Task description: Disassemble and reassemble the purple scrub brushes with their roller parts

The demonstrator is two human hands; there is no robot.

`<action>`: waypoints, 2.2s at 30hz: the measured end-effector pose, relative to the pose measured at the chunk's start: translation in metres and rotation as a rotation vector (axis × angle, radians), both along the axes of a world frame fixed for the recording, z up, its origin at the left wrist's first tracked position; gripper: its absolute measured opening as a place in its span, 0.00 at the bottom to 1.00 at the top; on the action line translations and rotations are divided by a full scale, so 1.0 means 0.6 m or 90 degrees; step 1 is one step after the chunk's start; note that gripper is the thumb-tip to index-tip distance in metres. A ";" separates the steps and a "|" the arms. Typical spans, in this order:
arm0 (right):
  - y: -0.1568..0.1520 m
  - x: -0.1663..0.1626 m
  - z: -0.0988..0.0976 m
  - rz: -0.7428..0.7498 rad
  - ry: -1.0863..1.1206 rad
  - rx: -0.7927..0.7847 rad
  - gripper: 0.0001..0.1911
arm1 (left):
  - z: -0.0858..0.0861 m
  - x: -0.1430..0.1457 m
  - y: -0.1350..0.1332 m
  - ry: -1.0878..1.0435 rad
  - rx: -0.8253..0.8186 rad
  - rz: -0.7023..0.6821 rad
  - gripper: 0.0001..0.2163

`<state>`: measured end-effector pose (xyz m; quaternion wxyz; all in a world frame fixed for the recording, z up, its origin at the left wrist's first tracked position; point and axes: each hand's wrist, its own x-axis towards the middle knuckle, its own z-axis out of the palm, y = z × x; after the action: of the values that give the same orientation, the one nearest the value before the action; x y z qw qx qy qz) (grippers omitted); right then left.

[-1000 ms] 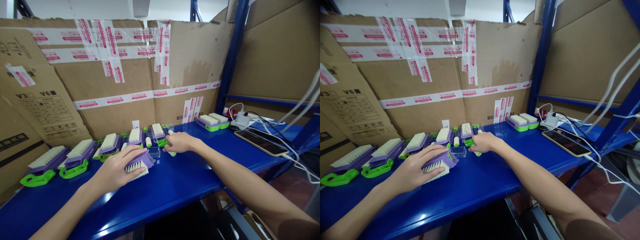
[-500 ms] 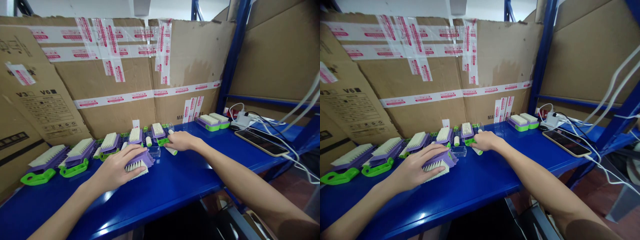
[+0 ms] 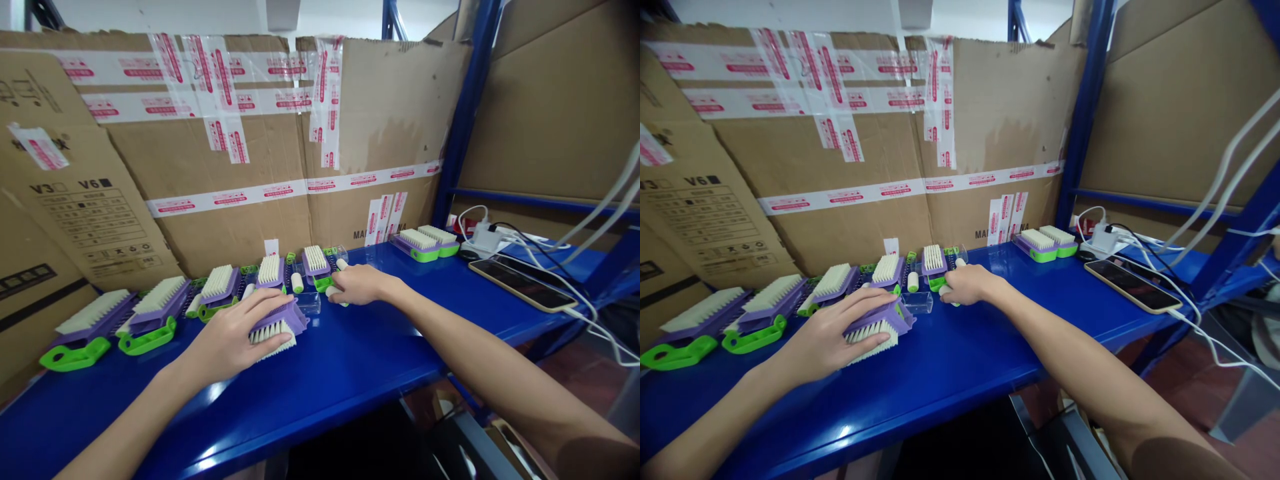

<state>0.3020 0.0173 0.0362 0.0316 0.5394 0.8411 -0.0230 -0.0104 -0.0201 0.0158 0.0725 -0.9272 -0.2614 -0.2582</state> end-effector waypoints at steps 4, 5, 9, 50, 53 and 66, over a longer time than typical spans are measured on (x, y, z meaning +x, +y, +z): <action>0.000 -0.001 -0.001 0.012 0.005 0.001 0.22 | -0.001 -0.001 0.000 -0.012 -0.006 0.000 0.24; 0.001 0.000 -0.001 0.015 0.007 0.002 0.22 | -0.001 -0.001 0.000 -0.012 -0.008 -0.001 0.24; 0.006 0.002 -0.004 0.029 0.013 0.007 0.20 | 0.000 -0.001 -0.001 -0.007 -0.008 -0.001 0.24; -0.053 -0.068 -0.038 0.358 0.515 0.286 0.16 | 0.000 0.013 -0.004 -0.315 -0.285 0.039 0.22; -0.051 -0.067 -0.039 0.367 0.517 0.280 0.18 | 0.002 0.013 -0.004 -0.300 -0.279 0.044 0.23; -0.048 -0.067 -0.044 0.373 0.477 0.243 0.28 | -0.003 0.013 0.002 -0.290 -0.326 0.054 0.27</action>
<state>0.2615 -0.0118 0.0100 -0.3662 0.2321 0.8997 -0.0510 -0.0027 -0.0191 0.0140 -0.2118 -0.8222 -0.3657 -0.3812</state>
